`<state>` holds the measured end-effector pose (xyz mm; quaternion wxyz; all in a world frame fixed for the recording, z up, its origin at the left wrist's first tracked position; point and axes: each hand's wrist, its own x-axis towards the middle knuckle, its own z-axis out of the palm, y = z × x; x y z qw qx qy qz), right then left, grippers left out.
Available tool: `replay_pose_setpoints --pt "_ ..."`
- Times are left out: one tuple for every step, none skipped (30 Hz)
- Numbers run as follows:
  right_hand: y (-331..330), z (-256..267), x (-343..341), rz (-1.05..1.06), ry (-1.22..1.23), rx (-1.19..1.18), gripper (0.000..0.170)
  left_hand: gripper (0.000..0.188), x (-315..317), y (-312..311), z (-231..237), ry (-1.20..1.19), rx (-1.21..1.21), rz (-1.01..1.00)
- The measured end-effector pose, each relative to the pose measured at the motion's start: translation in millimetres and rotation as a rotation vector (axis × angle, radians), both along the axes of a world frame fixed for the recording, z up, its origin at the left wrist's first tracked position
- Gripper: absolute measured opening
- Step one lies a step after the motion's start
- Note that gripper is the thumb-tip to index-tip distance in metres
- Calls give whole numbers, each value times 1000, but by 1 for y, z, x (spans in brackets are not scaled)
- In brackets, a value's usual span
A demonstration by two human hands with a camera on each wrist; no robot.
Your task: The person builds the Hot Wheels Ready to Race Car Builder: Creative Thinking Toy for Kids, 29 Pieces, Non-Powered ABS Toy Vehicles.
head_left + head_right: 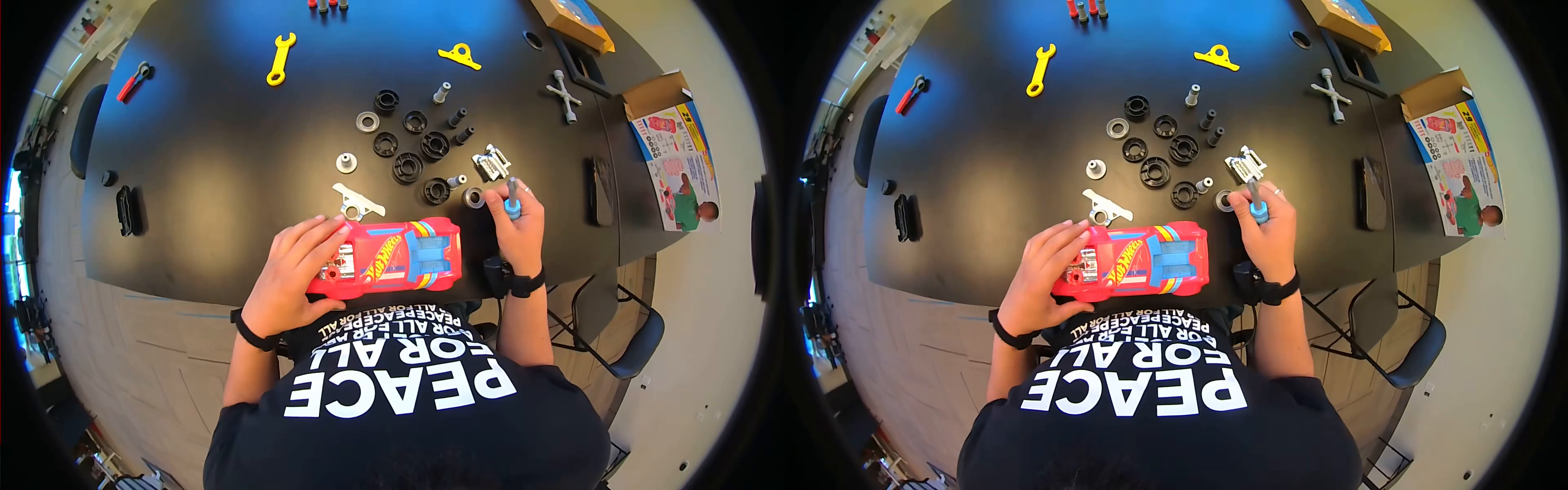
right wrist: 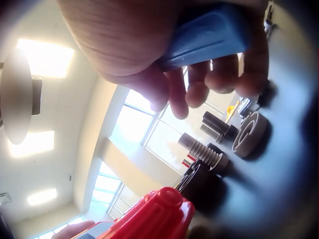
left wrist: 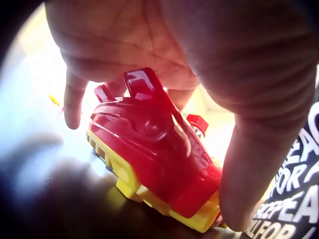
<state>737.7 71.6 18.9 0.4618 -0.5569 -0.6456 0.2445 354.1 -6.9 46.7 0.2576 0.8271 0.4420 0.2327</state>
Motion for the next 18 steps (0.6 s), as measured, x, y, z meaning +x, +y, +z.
replay_pose_setpoints --pt "1 2 -7 2 3 -4 35 104 3 1 1 20 15 2" --pt "1 4 -12 8 48 11 37 103 6 1 3 40 27 3" --pt "1 4 -15 12 93 27 39 97 9 2 8 81 24 10" --pt "1 3 -15 13 97 22 39 97 10 3 9 85 20 10" --pt "0 1 -13 61 82 20 41 94 11 4 9 100 27 -7" --pt "-1 -1 -10 108 67 19 43 91 11 6 9 114 34 -25" --pt "-2 -3 -6 104 68 15 43 91 11 8 9 115 30 -29" --pt "-5 -4 -2 104 27 -22 43 87 9 10 10 93 1 -38" --pt "-6 -5 1 102 -13 -55 44 84 7 14 11 72 -23 -49" --pt "-6 -8 4 92 -14 -55 44 84 6 16 12 71 -23 -59" --pt "-7 -13 7 48 6 -74 41 85 4 15 12 77 -20 -45" --pt "-8 -15 10 4 26 -93 38 85 2 15 12 85 -18 -32" --pt "-8 -13 11 -3 26 -95 38 85 1 14 11 78 -8 -22" --pt "-8 -7 11 -9 -15 -73 33 85 -1 13 10 78 -9 -28" --pt "-8 -4 11 -16 -55 -51 29 85 -2 12 10 75 -3 -11" --pt "-7 -3 13 -21 -54 -51 29 85 -3 11 9 72 4 5" --pt "-6 -2 14 -56 -79 -27 22 85 -4 11 9 72 6 1" --pt "-4 -1 16 -91 -104 -3 16 84 -6 11 9 80 12 8"
